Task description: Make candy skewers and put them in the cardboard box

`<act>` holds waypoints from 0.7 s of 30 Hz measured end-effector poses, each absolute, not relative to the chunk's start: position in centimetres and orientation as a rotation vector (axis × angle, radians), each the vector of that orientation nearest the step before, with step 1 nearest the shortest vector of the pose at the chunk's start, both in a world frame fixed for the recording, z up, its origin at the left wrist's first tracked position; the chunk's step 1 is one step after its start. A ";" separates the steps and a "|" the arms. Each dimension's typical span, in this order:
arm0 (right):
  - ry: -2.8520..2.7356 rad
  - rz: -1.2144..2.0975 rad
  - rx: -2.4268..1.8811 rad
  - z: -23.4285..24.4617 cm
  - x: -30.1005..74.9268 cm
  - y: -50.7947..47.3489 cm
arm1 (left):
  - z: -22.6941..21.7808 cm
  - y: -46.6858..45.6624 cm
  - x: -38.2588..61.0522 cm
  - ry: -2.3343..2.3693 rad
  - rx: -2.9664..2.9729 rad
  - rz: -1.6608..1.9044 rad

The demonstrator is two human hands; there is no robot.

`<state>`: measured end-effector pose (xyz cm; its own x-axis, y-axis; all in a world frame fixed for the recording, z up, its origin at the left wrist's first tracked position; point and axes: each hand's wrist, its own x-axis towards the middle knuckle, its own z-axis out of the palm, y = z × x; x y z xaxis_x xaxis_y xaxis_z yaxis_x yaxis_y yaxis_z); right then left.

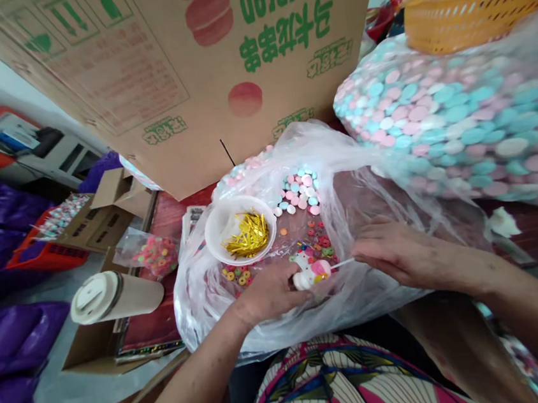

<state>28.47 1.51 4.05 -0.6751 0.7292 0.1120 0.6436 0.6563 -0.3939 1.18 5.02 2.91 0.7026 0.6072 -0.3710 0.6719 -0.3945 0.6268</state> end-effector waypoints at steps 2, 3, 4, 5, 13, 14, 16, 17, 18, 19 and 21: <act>-2.575 0.555 -1.137 4.2 29.1 1.2 | 2.7 4.4 1.1 1.214 2.271 -0.083; -2.544 0.600 -1.155 4.3 29.3 1.1 | 2.5 4.2 1.0 1.312 2.333 -0.087; -2.515 0.643 -1.169 4.3 29.5 1.0 | 2.4 4.0 0.9 1.382 2.377 -0.096; -2.490 0.680 -1.181 4.3 29.6 0.9 | 2.3 3.9 0.9 1.419 2.402 -0.104; -2.524 0.581 -1.075 4.0 26.5 1.2 | 2.3 3.5 2.6 1.306 2.367 -0.019; -2.550 0.548 -1.054 4.0 26.2 1.4 | 2.3 3.5 2.8 1.293 2.342 0.000; -2.605 0.466 -1.035 4.3 26.1 1.7 | 2.4 3.5 2.9 1.260 2.258 0.058; -2.630 0.429 -1.043 4.5 26.3 1.8 | 2.5 3.5 2.8 1.248 2.210 0.082; -2.653 0.401 -1.051 4.7 26.6 1.9 | 2.6 3.5 2.7 1.243 2.170 0.093; -2.673 0.386 -1.055 5.0 26.8 1.9 | 2.7 3.6 2.5 1.248 2.144 0.091; -2.709 0.410 -1.046 5.4 27.2 1.8 | 2.9 3.6 2.2 1.290 2.131 0.063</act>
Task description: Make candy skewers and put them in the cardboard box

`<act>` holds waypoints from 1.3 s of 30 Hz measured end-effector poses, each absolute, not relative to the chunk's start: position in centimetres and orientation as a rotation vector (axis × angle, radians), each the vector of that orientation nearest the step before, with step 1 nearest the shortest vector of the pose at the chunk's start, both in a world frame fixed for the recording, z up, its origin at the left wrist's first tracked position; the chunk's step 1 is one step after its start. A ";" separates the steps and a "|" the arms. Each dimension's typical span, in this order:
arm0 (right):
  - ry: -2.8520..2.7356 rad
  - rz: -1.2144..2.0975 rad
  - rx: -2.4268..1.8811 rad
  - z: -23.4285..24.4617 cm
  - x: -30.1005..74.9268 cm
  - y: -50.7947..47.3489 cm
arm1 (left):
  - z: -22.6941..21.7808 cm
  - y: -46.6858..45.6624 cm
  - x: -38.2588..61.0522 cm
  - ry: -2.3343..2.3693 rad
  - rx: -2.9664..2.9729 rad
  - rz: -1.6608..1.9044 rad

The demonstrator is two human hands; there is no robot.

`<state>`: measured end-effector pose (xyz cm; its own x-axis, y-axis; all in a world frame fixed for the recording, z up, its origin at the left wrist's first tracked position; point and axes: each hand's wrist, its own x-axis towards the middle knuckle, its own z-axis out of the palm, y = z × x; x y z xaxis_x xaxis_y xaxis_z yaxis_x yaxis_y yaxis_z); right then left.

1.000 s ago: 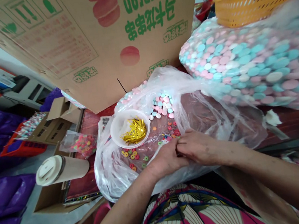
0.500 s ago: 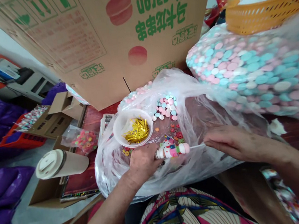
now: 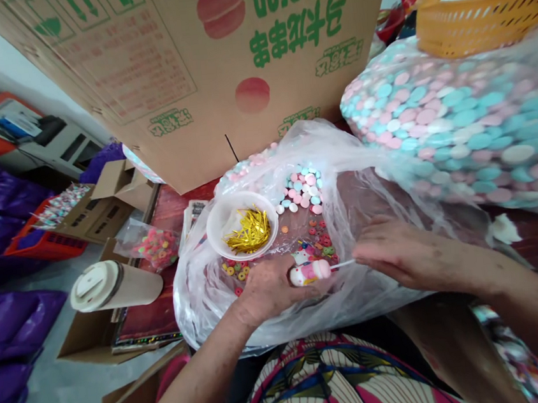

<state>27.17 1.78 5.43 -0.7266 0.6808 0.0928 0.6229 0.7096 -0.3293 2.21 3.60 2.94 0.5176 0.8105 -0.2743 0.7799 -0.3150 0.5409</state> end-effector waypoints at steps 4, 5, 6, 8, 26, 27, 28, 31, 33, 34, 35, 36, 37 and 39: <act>-2.692 0.481 -1.027 5.8 27.6 1.3 | 3.3 3.8 1.5 1.248 2.041 0.049; -2.672 0.472 -1.029 5.8 27.7 1.2 | 3.4 4.0 1.2 1.153 1.970 0.018; -2.651 0.453 -1.025 5.8 27.9 1.1 | 3.4 4.1 0.9 1.046 1.880 -0.027; -2.613 0.394 -1.007 5.9 28.2 1.1 | 3.2 4.2 0.4 0.857 1.657 -0.137; -2.595 0.604 -0.907 4.5 24.3 0.9 | 2.4 3.5 3.9 0.819 1.277 -0.094; -2.598 0.595 -0.922 3.8 23.8 1.0 | 2.2 3.4 4.2 0.831 1.384 -0.067; -2.603 0.590 -0.929 3.1 23.4 1.1 | 2.0 3.4 4.4 0.836 1.477 -0.016; -2.588 0.619 -0.928 1.8 23.2 1.5 | 1.7 3.7 3.7 0.808 1.515 0.150; -2.537 0.630 -0.914 2.1 23.9 1.9 | 1.8 4.1 2.4 0.797 1.331 0.189; -2.513 0.621 -0.911 2.5 24.4 2.0 | 1.9 4.4 1.6 0.789 1.235 0.172; -2.493 0.603 -0.910 3.0 24.8 2.2 | 2.1 4.6 1.0 0.771 1.160 0.133; -2.482 0.579 -0.912 3.5 25.2 2.3 | 2.2 4.6 0.5 0.743 1.125 0.082; -2.477 0.559 -0.924 4.0 25.5 2.4 | 2.4 4.6 0.2 0.713 1.140 0.037; -2.466 0.536 -1.000 4.7 25.8 2.5 | 2.5 4.1 0.1 0.733 1.316 0.028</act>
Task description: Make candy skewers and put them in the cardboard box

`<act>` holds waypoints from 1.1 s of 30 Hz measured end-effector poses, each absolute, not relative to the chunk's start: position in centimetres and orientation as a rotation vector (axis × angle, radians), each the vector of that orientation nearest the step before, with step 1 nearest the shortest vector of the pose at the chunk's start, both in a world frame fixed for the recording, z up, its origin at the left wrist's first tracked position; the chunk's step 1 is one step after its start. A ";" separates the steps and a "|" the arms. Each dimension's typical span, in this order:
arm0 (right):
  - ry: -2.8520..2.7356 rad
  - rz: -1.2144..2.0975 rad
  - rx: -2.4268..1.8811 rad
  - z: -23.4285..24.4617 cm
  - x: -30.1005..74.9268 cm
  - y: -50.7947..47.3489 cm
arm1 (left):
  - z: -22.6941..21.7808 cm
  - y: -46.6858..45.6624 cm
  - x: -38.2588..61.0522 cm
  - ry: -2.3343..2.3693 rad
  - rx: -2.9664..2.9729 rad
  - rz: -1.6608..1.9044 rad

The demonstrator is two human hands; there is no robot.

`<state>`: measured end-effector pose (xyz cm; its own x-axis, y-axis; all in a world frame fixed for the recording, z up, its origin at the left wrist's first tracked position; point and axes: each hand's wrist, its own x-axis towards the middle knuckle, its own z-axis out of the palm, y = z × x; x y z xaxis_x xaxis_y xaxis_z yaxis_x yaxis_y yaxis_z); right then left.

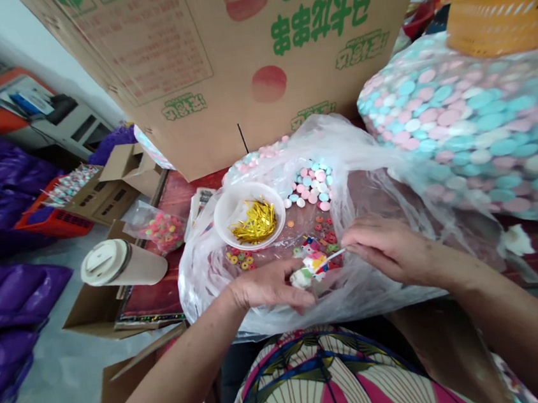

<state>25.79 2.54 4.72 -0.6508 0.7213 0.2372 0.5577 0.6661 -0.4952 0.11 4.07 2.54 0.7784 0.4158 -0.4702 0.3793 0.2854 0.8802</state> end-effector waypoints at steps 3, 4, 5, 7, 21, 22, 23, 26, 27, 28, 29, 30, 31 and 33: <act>-2.446 0.578 -1.172 5.0 26.0 2.6 | 2.7 2.8 0.6 1.096 1.768 0.262; -2.436 0.596 -1.210 5.0 26.1 2.6 | 2.8 2.5 0.6 1.204 1.894 0.333; -2.432 0.602 -1.225 5.0 26.2 2.5 | 2.9 2.4 0.5 1.244 1.986 0.374; -2.445 0.577 -1.200 5.2 26.4 2.4 | 3.2 2.5 -0.2 1.079 2.039 0.331; -2.516 0.595 -0.976 6.6 26.5 2.3 | 3.9 3.9 -1.3 0.689 1.328 -0.064; -2.510 0.623 -0.962 6.8 26.7 2.3 | 4.1 4.0 -1.3 0.662 1.291 -0.091; -2.508 0.639 -0.946 6.9 26.8 2.3 | 4.3 4.0 -1.4 0.636 1.261 -0.127; -2.520 0.566 -0.874 7.4 27.0 2.5 | 4.8 4.4 -1.4 0.584 1.237 -0.257; -2.527 0.519 -0.851 7.5 27.0 2.6 | 4.9 4.5 -1.3 0.564 1.241 -0.293; -2.534 0.477 -0.831 7.7 26.9 2.8 | 5.0 4.6 -1.2 0.539 1.241 -0.328; -2.537 0.447 -0.814 7.8 26.8 2.9 | 5.0 4.7 -1.0 0.506 1.234 -0.367; -2.537 0.434 -0.802 8.1 26.8 3.0 | 4.9 4.8 -0.9 0.470 1.223 -0.407; -2.534 0.433 -0.798 8.3 26.8 3.1 | 4.8 4.8 -0.7 0.448 1.225 -0.438; -2.516 0.432 -0.816 8.5 26.8 3.1 | 4.6 4.7 -0.4 0.487 1.335 -0.403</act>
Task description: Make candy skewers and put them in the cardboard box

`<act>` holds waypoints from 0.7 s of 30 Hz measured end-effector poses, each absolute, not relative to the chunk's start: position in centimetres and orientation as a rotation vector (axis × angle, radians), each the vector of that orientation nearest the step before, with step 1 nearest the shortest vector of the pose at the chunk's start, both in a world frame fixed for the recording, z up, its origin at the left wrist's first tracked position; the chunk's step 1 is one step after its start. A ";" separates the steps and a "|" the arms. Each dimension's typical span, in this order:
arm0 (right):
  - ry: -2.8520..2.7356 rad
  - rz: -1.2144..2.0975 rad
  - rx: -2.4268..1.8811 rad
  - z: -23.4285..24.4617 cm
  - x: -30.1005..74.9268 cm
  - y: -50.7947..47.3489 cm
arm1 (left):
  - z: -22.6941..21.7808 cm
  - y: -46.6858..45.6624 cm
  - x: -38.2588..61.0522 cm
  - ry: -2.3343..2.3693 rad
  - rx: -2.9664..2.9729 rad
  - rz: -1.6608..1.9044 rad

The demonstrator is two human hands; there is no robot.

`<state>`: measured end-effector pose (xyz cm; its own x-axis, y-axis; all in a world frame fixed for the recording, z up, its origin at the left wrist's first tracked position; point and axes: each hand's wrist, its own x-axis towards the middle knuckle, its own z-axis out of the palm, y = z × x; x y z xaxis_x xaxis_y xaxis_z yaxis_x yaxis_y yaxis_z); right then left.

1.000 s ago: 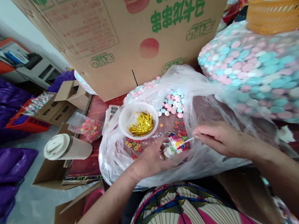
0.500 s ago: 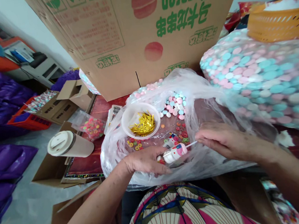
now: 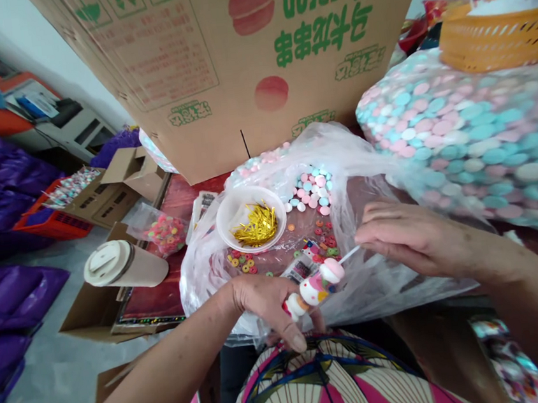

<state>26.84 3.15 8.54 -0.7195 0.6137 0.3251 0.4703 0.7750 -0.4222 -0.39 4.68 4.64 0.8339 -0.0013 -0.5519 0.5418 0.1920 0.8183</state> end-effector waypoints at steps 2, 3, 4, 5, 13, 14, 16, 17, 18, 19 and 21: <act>-2.514 0.413 -0.886 8.5 27.0 3.1 | 4.6 4.3 0.0 0.689 1.577 -0.152; -2.517 0.395 -0.924 8.3 27.0 3.0 | 4.7 4.0 0.2 0.825 1.706 0.016; -2.517 0.375 -0.960 8.0 27.0 3.0 | 4.7 3.6 0.5 0.954 1.811 0.161; -2.515 0.360 -0.988 7.7 26.9 3.0 | 4.8 3.2 0.8 1.061 1.881 0.258; -2.313 -0.029 -1.226 6.1 24.4 3.4 | 2.7 1.1 3.1 1.215 1.779 0.473; -2.179 -0.069 -1.282 6.0 23.7 2.9 | 2.3 1.1 3.3 1.324 1.767 0.462; -1.980 0.075 -1.276 5.4 21.9 1.9 | 2.0 1.2 3.6 1.554 1.798 0.359; -1.921 0.229 -1.242 4.8 20.9 1.3 | 2.1 1.2 3.7 1.639 1.841 0.280; -1.866 0.385 -1.218 4.2 19.8 0.9 | 2.2 1.2 3.8 1.701 1.899 0.206; -1.802 0.525 -1.222 3.4 18.7 0.6 | 2.3 1.2 3.9 1.748 1.970 0.155; -1.627 0.709 -1.292 2.0 17.0 0.3 | 2.5 1.2 4.1 1.804 2.131 0.117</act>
